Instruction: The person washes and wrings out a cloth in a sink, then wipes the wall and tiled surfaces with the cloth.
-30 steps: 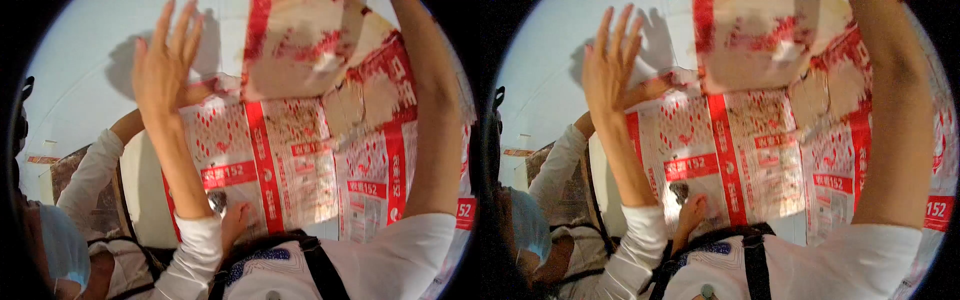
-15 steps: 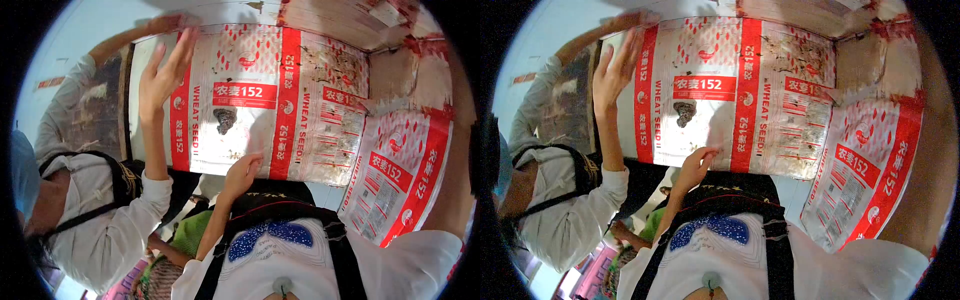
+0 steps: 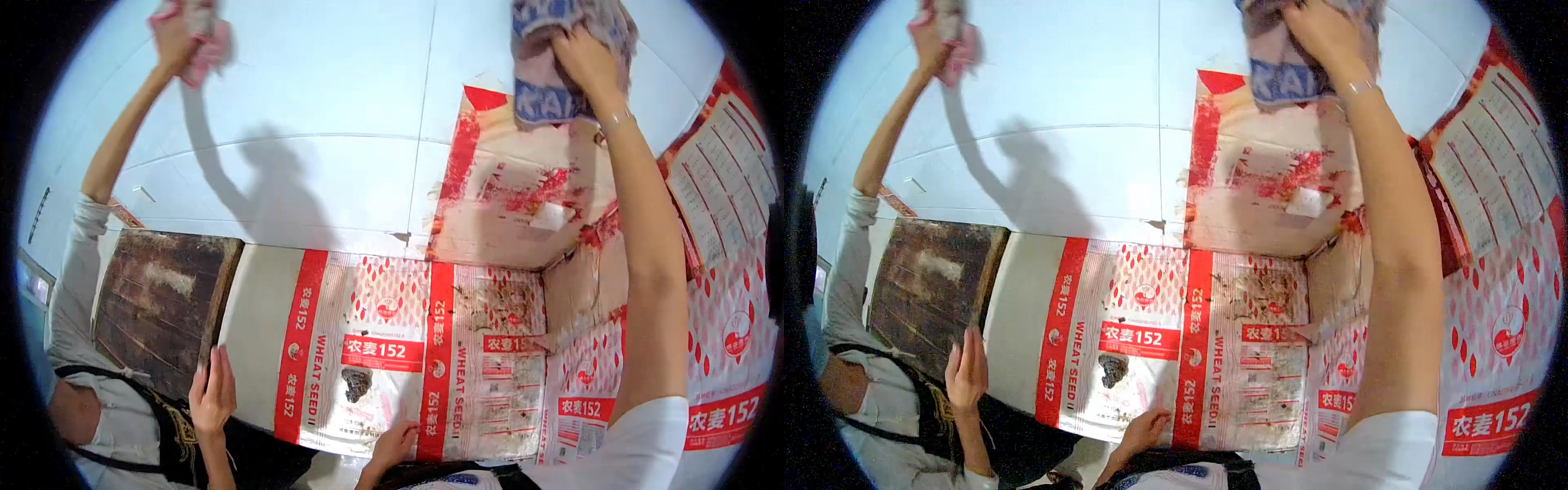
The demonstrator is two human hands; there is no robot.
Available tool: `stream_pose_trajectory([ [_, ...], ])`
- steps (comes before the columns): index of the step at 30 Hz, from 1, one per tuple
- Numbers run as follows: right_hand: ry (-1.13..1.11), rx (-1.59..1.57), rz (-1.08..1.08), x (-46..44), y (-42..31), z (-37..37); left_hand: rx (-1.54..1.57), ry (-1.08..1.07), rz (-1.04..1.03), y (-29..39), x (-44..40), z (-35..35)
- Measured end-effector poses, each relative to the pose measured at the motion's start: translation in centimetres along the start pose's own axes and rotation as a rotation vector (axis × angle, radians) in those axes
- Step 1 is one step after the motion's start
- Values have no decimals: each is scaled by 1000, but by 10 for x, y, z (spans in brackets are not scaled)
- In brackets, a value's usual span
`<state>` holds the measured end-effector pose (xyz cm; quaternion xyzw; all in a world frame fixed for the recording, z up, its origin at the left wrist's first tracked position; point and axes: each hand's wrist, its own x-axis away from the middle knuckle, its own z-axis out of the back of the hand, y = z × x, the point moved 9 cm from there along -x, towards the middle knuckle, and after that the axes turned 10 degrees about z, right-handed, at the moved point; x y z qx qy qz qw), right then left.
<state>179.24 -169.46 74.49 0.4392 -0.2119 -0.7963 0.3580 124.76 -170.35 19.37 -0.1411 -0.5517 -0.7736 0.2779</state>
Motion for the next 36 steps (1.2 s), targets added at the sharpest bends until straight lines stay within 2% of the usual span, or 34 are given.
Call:
stream_pose_trajectory([
  [2, 32, -309, -196, -36, -25, 36, 24, -3, 61, -15, -12, 0],
  [4, -20, -455, -129, -37, -101, 85, 59, 10, 63, -17, -19, 7],
  [7, 229, -638, 90, -37, -188, 60, 80, 40, 84, -27, -27, 18],
  [9, 12, -894, 222, -9, -254, 45, 42, 61, 107, -21, -28, 33],
  [10, -226, -993, 296, 6, -290, 25, 45, 65, 103, -25, -31, 35],
  [12, 284, -1180, 583, 48, -342, 14, 66, 144, 106, -38, -29, 43],
  [14, 273, -540, 948, 108, -393, 24, 97, 173, 106, -46, -26, 49],
  [16, -16, -453, 1010, 127, -446, -74, 122, 211, 97, -55, -22, 58],
  [17, -3, -439, 1014, 118, -434, -73, 117, 216, 82, -60, -20, 59],
  [20, -144, -942, 629, 59, -352, -65, 107, 133, 138, -76, -14, 57],
  [21, -199, -1098, 484, 45, -321, -60, 140, 146, 98, -80, -17, 55],
  [22, 24, -779, 537, 35, -286, -7, 171, 159, 59, -84, -20, 55],
  [23, 241, -442, 512, 28, -250, 47, 69, 138, 8, -81, -23, 54],
  [24, 417, -592, 560, 7, -217, 75, 80, 136, 20, -78, -23, 58],
  [26, 571, -296, 275, -41, -176, 129, 56, 80, 30, -65, -30, 65],
  [28, 614, 48, 11, -88, -150, 175, 132, 107, -6, -64, -43, 69],
  [30, 652, 42, -68, -114, -173, 204, 182, 133, -24, -65, -52, 75],
  [32, 988, 76, 106, -114, -219, 208, 232, 117, 31, -53, -50, 90],
  [33, 752, 156, 101, -127, -246, 198, 275, 130, 51, -48, -54, 99],
  [34, 777, 89, 191, -122, -284, 190, 287, 121, 69, -50, -60, 101],
  [36, 666, 41, 347, -105, -352, 172, 175, 177, 69, -56, -60, 109],
])
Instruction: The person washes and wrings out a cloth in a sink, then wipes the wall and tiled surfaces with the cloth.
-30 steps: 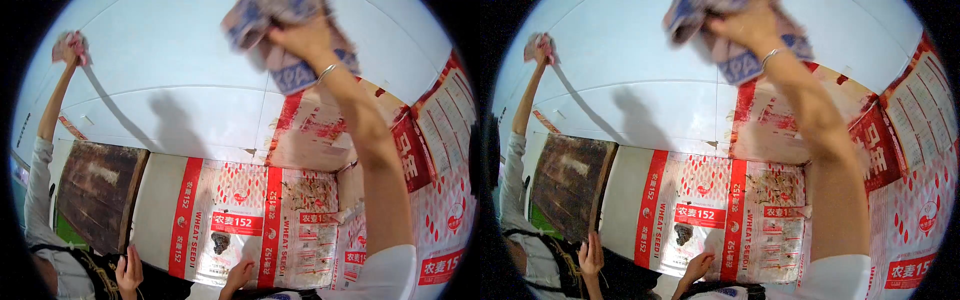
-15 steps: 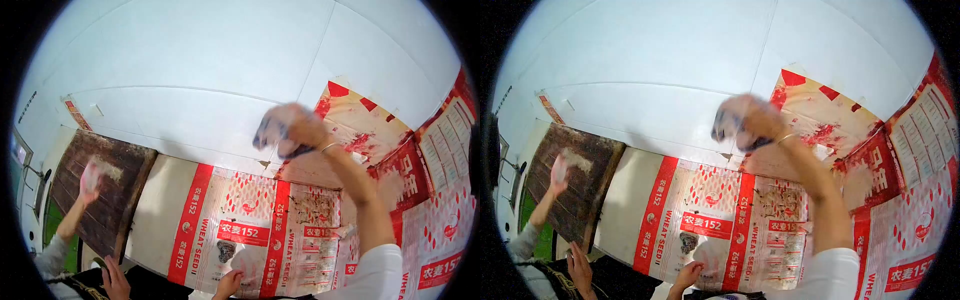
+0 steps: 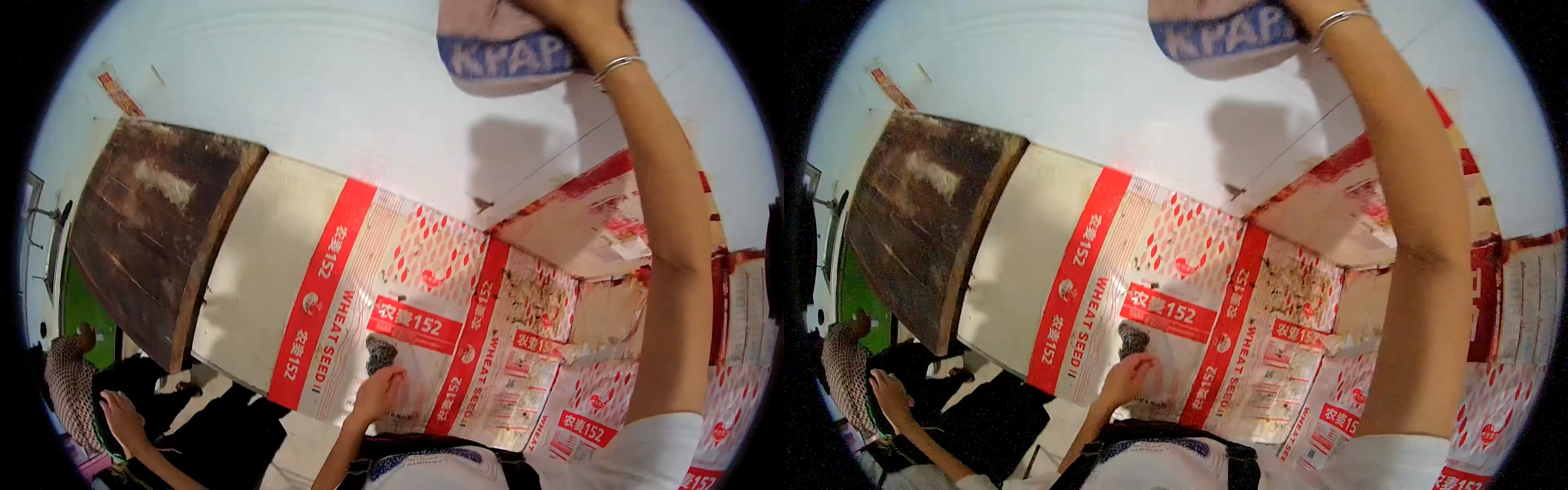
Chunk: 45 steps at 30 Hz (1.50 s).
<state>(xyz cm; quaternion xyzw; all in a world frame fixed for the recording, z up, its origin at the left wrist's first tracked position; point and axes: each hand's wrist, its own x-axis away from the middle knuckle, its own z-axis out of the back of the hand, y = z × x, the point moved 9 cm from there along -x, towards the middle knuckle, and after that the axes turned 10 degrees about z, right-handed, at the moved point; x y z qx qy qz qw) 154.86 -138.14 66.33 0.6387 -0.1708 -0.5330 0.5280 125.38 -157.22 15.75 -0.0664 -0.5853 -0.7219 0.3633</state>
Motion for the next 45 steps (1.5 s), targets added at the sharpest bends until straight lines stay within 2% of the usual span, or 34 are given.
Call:
stream_pose_trajectory([
  [2, -14, -297, 156, 6, -71, -1, 110, -9, 46, -9, -2, 7],
  [4, -79, -643, 204, 46, -150, -38, 151, -3, 114, -22, 1, 12],
  [6, 38, -817, 185, 102, -229, -74, 121, 26, 117, -36, 7, 15],
  [8, -146, -998, 237, 151, -298, -95, 85, 55, 104, -49, 12, 19],
  [9, -310, -1091, 283, 169, -316, -92, 115, 48, 131, -58, 15, 17],
  [11, -489, -1209, 175, 224, -346, -87, 147, 37, 150, -66, 23, 15],
  [12, -492, -1235, 22, 269, -368, -97, 135, 15, 180, -67, 27, 15],
  [13, -474, -1109, 180, 336, -393, -104, 122, -8, 211, -69, 30, 17],
  [15, -458, -969, 335, 395, -391, -103, 129, 9, 179, -62, 34, 26],
  [16, -434, -612, 489, 403, -377, -91, 137, 15, 156, -59, 39, 27],
  [18, -428, -232, 636, 404, -332, -71, 168, 14, 109, -66, 43, 20],
  [20, -639, -755, 542, 368, -274, -61, 198, 28, 57, -61, 45, 22],
  [21, -756, -669, 645, 367, -254, -65, 168, 30, 55, -56, 47, 25],
  [23, -774, -811, 0, 308, -158, -56, 127, 33, 41, -45, 46, 33],
  [25, -550, -563, 242, 265, -91, -40, 138, -12, 32, -35, 47, 38],
  [26, -587, -545, 226, 241, -49, -37, 131, -10, 26, -28, 46, 44],
  [27, -547, -275, 61, 217, 0, -36, 125, -18, 14, -20, 48, 50],
  [28, -495, -219, 156, 191, 40, -34, 120, -23, 1, -15, 49, 54],
  [29, -239, -68, 190, 165, 83, -12, 118, 15, -9, -22, 46, 56],
  [30, -269, 64, 30, 149, 130, -15, 113, 18, -3, -23, 48, 59],
  [32, -193, 194, -138, 117, 183, -15, 87, 37, 27, -25, 47, 67],
  [33, -179, 184, -146, 114, 179, -16, 98, 55, 24, -25, 49, 69],
  [36, 346, 37, -148, 102, 132, 14, 114, 139, 43, -36, 57, 70],
  [38, 96, -11, -70, 131, 77, -17, 138, 185, 54, -49, 63, 60],
  [39, -530, -98, -129, 144, 39, -49, 111, 176, 70, -50, 69, 56],
  [41, -275, -521, 53, 165, -44, -22, 55, 158, 53, -47, 81, 49],
  [42, -46, -682, 179, 181, -75, -5, 32, 145, 26, -47, 87, 44],
  [43, -349, -686, 193, 193, -105, -23, 62, 139, 1, -48, 94, 43],
  [45, -172, -1052, 62, 191, -120, 16, 96, 147, -21, -42, 109, 48],
])
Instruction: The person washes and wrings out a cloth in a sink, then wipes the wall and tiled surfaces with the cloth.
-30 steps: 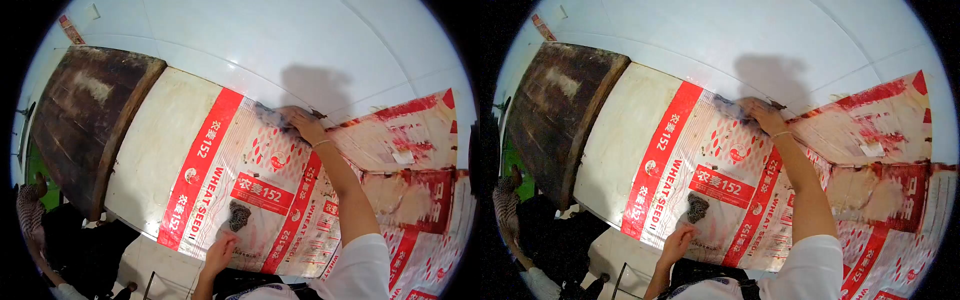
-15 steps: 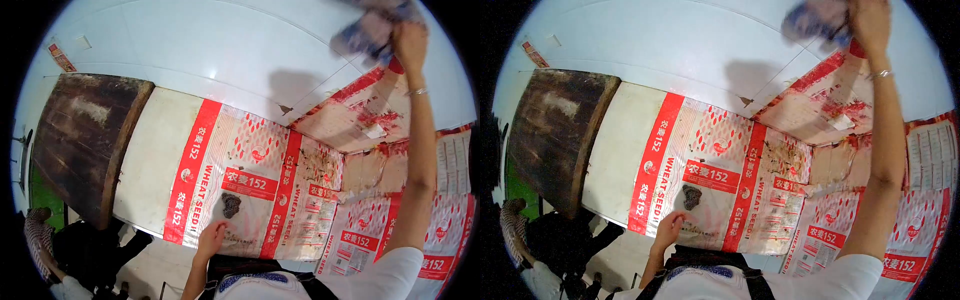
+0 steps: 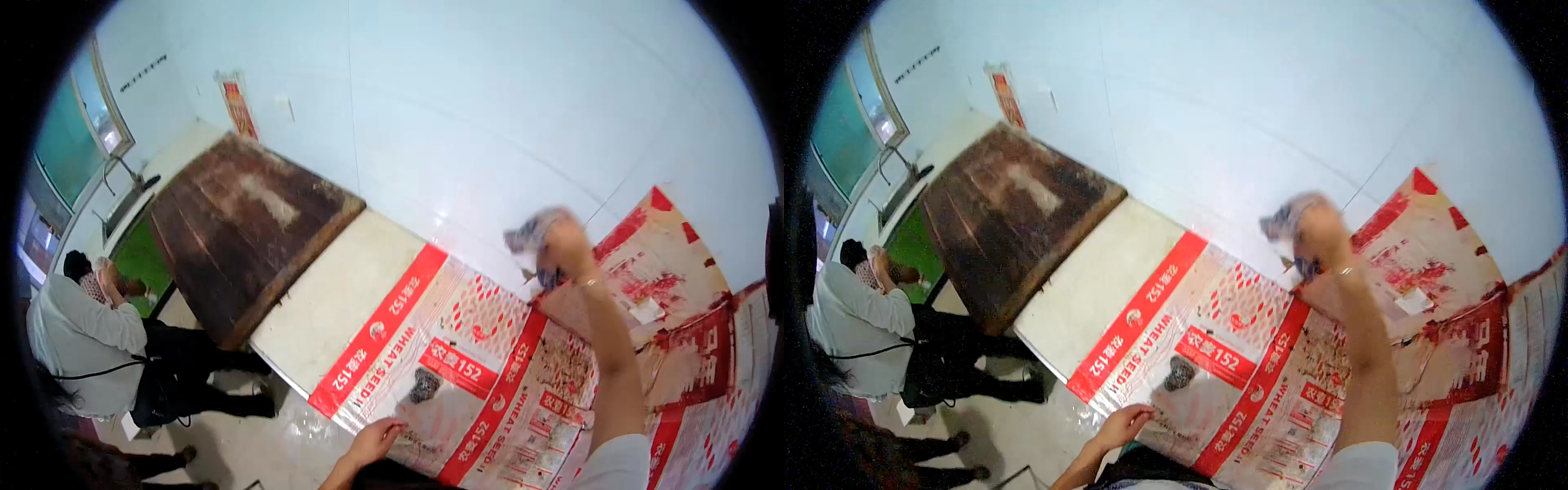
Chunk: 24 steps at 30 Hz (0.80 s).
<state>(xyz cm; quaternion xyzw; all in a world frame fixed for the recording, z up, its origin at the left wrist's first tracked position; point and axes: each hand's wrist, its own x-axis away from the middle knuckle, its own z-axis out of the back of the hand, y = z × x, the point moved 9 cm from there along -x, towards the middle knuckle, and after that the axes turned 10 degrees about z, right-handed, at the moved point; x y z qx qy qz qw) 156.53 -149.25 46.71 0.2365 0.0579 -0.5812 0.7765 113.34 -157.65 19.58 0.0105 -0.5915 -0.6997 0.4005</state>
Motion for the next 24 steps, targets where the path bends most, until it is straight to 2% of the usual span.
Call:
stream_pose_trajectory([
  [1, -84, 53, -41, 12, -10, -7, 3, 14, -1, 9, 12, 7],
  [2, -149, -237, -100, 2, -38, 21, 43, 47, -14, 11, 20, 13],
  [5, -316, -225, -760, 66, -35, 12, 47, 83, -85, 16, 37, 24],
  [7, -110, -466, -922, 93, -53, 9, 78, 65, -137, 39, 44, 32],
  [8, -38, -587, -956, 96, -73, 13, 123, 68, -141, 45, 47, 37],
  [10, 77, -891, -795, 104, -124, 0, 137, 80, -249, 74, 56, 43],
  [11, -18, -981, -813, 91, -164, 30, 165, 115, -338, 92, 59, 47],
  [12, 51, -1011, -740, 86, -196, 46, 291, 94, -403, 100, 60, 47],
  [13, -11, -1212, -844, 74, -234, 66, 278, 67, -410, 111, 66, 44],
  [14, -23, -1176, -817, 90, -258, 38, 262, 52, -476, 127, 76, 45],
  [15, -4, -1177, -849, 91, -285, 43, 244, 35, -541, 140, 87, 47],
  [17, 151, -1485, -787, 68, -341, 64, 280, -148, -656, 159, 112, 43],
  [19, 243, -1730, -974, 61, -386, 64, 4, -90, -692, 149, 130, 49],
  [21, 282, -1727, -1028, 47, -410, 79, 372, -163, -644, 121, 130, 61],
  [22, 171, -1685, -1022, 39, -417, 85, 370, -172, -644, 109, 131, 68],
  [23, 61, -1641, -1014, 34, -429, 86, 475, -233, -495, 86, 121, 77],
  [24, 138, -1748, -958, 29, -437, 79, 575, -292, -334, 64, 118, 84],
])
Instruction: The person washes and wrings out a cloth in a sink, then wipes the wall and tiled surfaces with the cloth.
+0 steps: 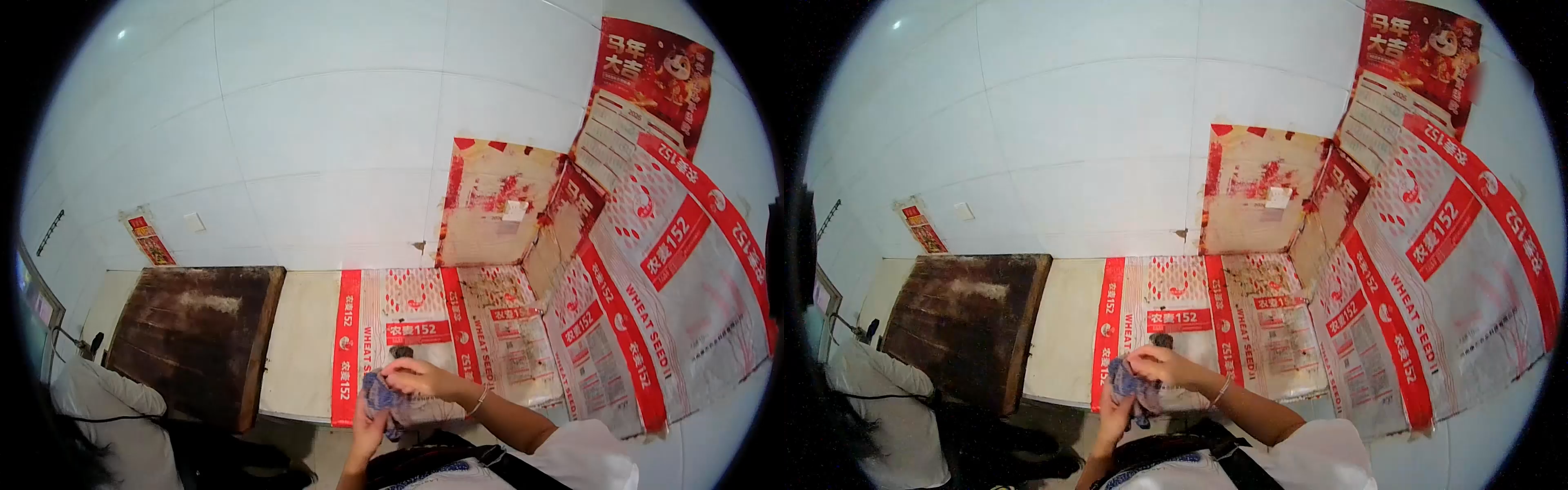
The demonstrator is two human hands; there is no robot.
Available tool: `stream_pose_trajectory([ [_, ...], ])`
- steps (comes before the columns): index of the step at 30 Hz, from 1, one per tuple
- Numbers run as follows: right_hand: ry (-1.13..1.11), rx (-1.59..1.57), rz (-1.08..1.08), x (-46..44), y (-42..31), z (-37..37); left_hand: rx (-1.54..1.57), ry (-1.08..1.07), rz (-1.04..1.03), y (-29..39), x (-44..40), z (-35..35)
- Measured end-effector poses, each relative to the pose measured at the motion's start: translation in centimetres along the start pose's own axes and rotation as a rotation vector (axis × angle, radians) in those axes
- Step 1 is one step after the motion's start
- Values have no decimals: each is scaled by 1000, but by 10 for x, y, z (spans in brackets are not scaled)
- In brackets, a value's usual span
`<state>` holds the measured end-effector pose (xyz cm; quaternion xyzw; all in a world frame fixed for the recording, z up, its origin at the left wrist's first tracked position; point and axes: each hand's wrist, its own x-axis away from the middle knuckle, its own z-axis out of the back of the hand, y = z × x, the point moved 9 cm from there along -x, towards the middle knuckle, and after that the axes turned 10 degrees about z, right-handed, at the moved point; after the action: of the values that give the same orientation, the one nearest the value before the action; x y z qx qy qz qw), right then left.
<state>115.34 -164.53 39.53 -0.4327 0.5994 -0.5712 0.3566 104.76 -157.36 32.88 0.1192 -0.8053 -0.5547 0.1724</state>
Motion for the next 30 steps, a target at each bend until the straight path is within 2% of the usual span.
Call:
stream_pose_trajectory([
  [1, 9, -5, -2, 2, 7, -7, -2, -6, 8, -7, 9, 10],
  [3, 87, 91, 94, 1, 1, -10, 317, 101, 48, -15, 22, 41],
  [7, 97, 73, -95, 20, 35, -20, 502, 135, 94, 0, 44, 59],
  [9, 91, 19, -76, 29, 63, -27, 474, 144, 142, -15, 45, 80],
  [11, 166, -41, -76, 41, 75, -20, 356, 116, 116, -1, 45, 78],
  [14, 281, -35, -88, 57, 69, -25, 353, 101, 80, 0, 38, 82],
  [15, 241, -34, -118, 54, 73, -26, 351, 145, 56, 0, 46, 85],
  [17, 345, -75, -89, 64, 74, -22, 356, 107, 53, -4, 32, 82],
  [19, 253, -55, -142, 56, 79, -30, 333, 170, -88, -18, 31, 96],
  [20, 285, -50, -104, 54, 74, -22, 316, 133, -56, -7, 29, 88],
  [21, 245, -47, -123, 45, 71, -16, 361, 252, -55, -17, 34, 92],
  [22, 269, -45, -107, 47, 65, -10, 282, 247, -18, -23, 21, 86],
  [23, 193, -25, -137, 43, 65, -17, 240, 285, -1, -33, 22, 91],
  [25, 208, 41, -143, 32, 69, -19, 266, 373, -35, -14, 42, 100],
  [27, 95, 41, -172, 20, 80, -22, 270, 441, -60, -13, 51, 102],
  [30, 35, 39, -164, 7, 89, -22, 280, 403, -121, -14, 55, 102],
])
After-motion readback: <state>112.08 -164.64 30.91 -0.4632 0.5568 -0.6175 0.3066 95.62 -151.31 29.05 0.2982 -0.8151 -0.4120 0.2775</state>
